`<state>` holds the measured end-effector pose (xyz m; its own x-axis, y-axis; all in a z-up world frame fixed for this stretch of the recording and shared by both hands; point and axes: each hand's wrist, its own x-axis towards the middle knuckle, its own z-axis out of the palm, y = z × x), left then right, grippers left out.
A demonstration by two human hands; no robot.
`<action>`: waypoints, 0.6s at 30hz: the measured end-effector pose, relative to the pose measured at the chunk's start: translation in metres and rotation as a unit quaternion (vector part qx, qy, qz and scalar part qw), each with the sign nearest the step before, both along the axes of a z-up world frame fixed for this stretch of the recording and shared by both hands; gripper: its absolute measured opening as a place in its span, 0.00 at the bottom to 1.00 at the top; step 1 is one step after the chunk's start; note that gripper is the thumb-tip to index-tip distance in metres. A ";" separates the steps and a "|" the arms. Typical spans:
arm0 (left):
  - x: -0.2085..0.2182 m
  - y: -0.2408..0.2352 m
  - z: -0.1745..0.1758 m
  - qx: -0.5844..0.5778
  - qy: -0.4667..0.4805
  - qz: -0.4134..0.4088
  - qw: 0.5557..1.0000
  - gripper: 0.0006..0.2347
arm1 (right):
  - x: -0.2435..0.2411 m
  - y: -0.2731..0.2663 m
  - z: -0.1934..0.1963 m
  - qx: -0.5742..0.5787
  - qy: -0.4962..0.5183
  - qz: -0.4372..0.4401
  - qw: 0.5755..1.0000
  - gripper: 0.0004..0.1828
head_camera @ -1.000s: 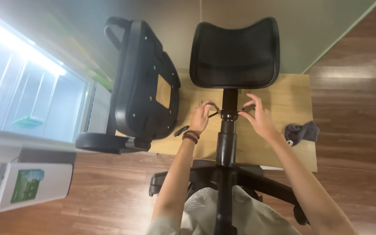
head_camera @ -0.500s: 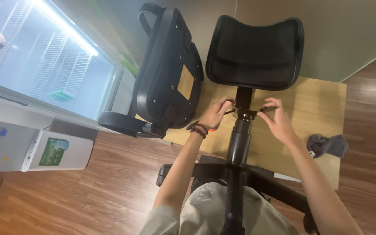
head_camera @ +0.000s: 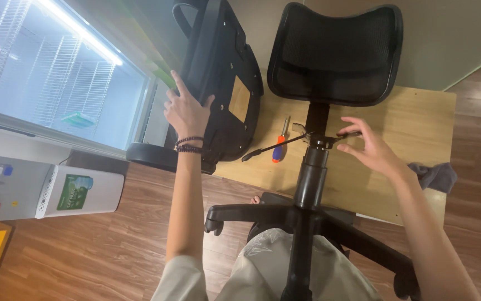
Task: The person assembles an office chair on a wooden table. They use a screwdriver to drive screws into the seat mechanism, attach the backrest to the seat, mount the seat onto the five-star base with gas lift, then tighten the screws under the seat with the screwdriver.
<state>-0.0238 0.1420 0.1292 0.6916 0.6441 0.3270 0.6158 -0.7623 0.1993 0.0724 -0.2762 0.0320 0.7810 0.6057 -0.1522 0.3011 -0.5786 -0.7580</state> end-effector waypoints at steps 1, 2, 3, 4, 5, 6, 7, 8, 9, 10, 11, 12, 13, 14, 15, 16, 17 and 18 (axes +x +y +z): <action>0.002 0.012 -0.015 -0.036 0.040 0.018 0.998 0.48 | 0.000 0.003 0.006 -0.040 0.015 -0.006 0.999 0.41; 0.003 0.014 -0.020 -0.036 0.040 0.017 0.998 0.48 | 0.000 0.003 0.009 -0.040 0.015 -0.006 0.999 0.41; 0.003 0.017 -0.026 -0.012 0.027 0.012 0.999 0.46 | 0.002 0.004 0.011 -0.049 0.031 -0.010 0.998 0.40; 0.003 0.020 -0.031 0.012 0.015 0.007 1.000 0.44 | 0.003 0.004 0.013 -0.059 0.048 -0.013 0.997 0.40; 0.001 0.018 -0.027 0.012 0.015 0.007 1.000 0.44 | 0.005 0.006 0.017 -0.058 0.048 -0.013 0.997 0.40; 0.000 0.016 -0.023 0.013 0.004 -0.001 1.000 0.45 | 0.007 0.009 0.021 -0.046 0.023 0.000 0.999 0.39; -0.001 0.013 -0.019 0.014 -0.008 -0.010 1.000 0.45 | 0.009 0.010 0.025 -0.034 -0.003 0.013 0.999 0.38; -0.005 0.014 -0.018 0.014 -0.008 -0.010 1.000 0.45 | 0.014 0.018 0.027 -0.034 -0.003 0.013 0.999 0.38; -0.009 0.015 -0.017 0.007 -0.041 -0.033 0.999 0.46 | 0.018 0.025 0.029 0.028 -0.070 0.025 0.997 0.34; -0.013 0.016 -0.017 -0.001 -0.074 -0.057 0.996 0.47 | 0.023 0.032 0.031 0.089 -0.135 0.037 0.986 0.30; -0.020 0.013 -0.017 -0.001 -0.075 -0.058 0.996 0.47 | 0.020 0.049 0.050 0.088 -0.136 0.036 0.986 0.30; -0.026 0.011 -0.018 -0.005 -0.113 -0.073 0.991 0.46 | 0.018 0.067 0.069 0.127 -0.126 0.050 0.983 0.28; -0.033 0.008 -0.019 -0.010 -0.152 -0.087 0.984 0.46 | 0.016 0.085 0.087 0.166 -0.117 0.064 0.977 0.26; -0.037 0.006 -0.020 -0.011 -0.153 -0.086 0.984 0.46 | 0.022 0.104 0.085 0.164 -0.117 0.065 0.977 0.26; -0.042 0.002 -0.023 -0.022 -0.174 -0.083 0.981 0.45 | 0.028 0.124 0.082 0.178 -0.103 0.094 0.974 0.26; -0.048 -0.001 -0.025 -0.034 -0.194 -0.079 0.977 0.44 | 0.033 0.144 0.079 0.192 -0.089 0.124 0.970 0.25; -0.052 -0.003 -0.029 -0.035 -0.195 -0.076 0.977 0.44 | 0.034 0.163 0.082 0.190 -0.089 0.127 0.969 0.25; -0.056 -0.005 -0.032 -0.044 -0.215 -0.074 0.973 0.44 | 0.034 0.183 0.085 0.184 -0.097 0.150 0.966 0.26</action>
